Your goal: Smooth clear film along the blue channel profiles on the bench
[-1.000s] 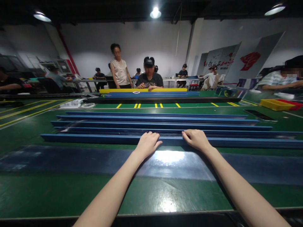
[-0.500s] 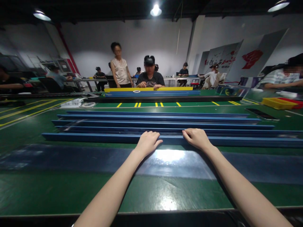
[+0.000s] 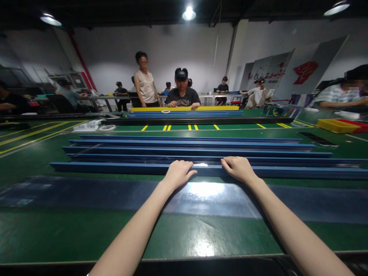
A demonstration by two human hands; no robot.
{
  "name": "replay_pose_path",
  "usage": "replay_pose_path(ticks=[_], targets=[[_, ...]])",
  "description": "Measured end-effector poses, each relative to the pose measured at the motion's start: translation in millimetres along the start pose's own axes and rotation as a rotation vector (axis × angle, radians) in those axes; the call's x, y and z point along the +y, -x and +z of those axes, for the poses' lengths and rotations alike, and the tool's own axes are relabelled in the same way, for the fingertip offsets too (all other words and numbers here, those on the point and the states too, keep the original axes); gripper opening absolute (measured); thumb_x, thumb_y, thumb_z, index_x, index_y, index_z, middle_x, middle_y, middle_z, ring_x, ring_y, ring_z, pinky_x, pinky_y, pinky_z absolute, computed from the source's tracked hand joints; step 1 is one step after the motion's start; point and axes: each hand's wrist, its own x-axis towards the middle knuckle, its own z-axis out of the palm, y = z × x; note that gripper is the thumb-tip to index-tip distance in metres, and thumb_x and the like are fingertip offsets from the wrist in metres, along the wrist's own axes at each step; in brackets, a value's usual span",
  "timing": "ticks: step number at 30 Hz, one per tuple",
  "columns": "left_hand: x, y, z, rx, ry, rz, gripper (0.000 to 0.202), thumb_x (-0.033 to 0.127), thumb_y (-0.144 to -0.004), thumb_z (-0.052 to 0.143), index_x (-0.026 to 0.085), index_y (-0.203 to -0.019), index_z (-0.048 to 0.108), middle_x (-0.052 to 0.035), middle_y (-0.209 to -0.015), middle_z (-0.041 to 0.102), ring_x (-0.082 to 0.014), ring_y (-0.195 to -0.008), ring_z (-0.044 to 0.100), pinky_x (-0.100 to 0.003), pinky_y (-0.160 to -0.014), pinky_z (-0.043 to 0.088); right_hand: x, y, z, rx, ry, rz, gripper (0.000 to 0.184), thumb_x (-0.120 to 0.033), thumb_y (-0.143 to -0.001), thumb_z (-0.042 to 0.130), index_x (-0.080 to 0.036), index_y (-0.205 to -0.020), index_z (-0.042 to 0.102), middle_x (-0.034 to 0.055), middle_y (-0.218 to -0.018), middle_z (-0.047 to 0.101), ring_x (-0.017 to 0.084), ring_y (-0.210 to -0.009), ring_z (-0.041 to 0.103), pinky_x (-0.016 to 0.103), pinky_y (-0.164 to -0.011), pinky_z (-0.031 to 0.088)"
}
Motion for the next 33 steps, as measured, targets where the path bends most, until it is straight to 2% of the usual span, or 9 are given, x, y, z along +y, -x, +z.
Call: replay_pose_path(ticks=[8, 15, 22, 28, 33], targets=[[-5, -3, -7.7, -0.065, 0.056, -0.057, 0.028, 0.045, -0.084, 0.043, 0.023, -0.086, 0.061, -0.0020, -0.090, 0.067, -0.0200, -0.086, 0.061, -0.025, -0.064, 0.041, -1, -1, -2, -0.014, 0.017, 0.003, 0.043, -0.034, -0.086, 0.029, -0.019, -0.066, 0.064, 0.0049, -0.073, 0.068, 0.015, -0.066, 0.060, 0.025, -0.051, 0.023], [-5, -6, -13.8, -0.110, 0.070, -0.116, 0.032, 0.050, -0.081, 0.045, 0.023, -0.077, 0.062, -0.0019, -0.081, 0.068, -0.0225, -0.082, 0.062, -0.025, -0.059, 0.039, 0, -3, -4, -0.090, 0.051, 0.034, 0.045, -0.037, -0.087, 0.027, -0.020, -0.069, 0.065, 0.0056, -0.075, 0.069, 0.016, -0.070, 0.061, 0.025, -0.051, 0.023], [-3, -5, -13.0, -0.123, 0.057, -0.134, 0.033, 0.050, -0.081, 0.044, 0.023, -0.079, 0.062, -0.0031, -0.083, 0.067, -0.0227, -0.083, 0.061, -0.025, -0.060, 0.039, -1, -3, -5, -0.154, 0.030, 0.019, 0.049, -0.040, -0.089, 0.022, -0.020, -0.077, 0.065, 0.0054, -0.084, 0.068, 0.017, -0.077, 0.061, 0.024, -0.054, 0.028], [-4, -7, -13.8, -0.139, 0.076, -0.151, 0.034, 0.051, -0.080, 0.045, 0.023, -0.079, 0.063, -0.0041, -0.081, 0.067, -0.0227, -0.082, 0.061, -0.025, -0.062, 0.040, -3, -3, -6, -0.152, 0.013, 0.031, 0.051, -0.041, -0.089, 0.020, -0.019, -0.071, 0.062, 0.0050, -0.082, 0.068, 0.018, -0.077, 0.062, 0.025, -0.054, 0.028], [-4, -6, -13.0, -0.130, 0.085, -0.159, 0.034, 0.052, -0.079, 0.046, 0.022, -0.078, 0.063, -0.0045, -0.079, 0.067, -0.0228, -0.079, 0.061, -0.025, -0.061, 0.040, -5, -5, -7, -0.177, 0.054, 0.059, 0.052, -0.040, -0.089, 0.020, -0.016, -0.070, 0.062, 0.0084, -0.079, 0.068, 0.020, -0.078, 0.062, 0.026, -0.054, 0.028]])
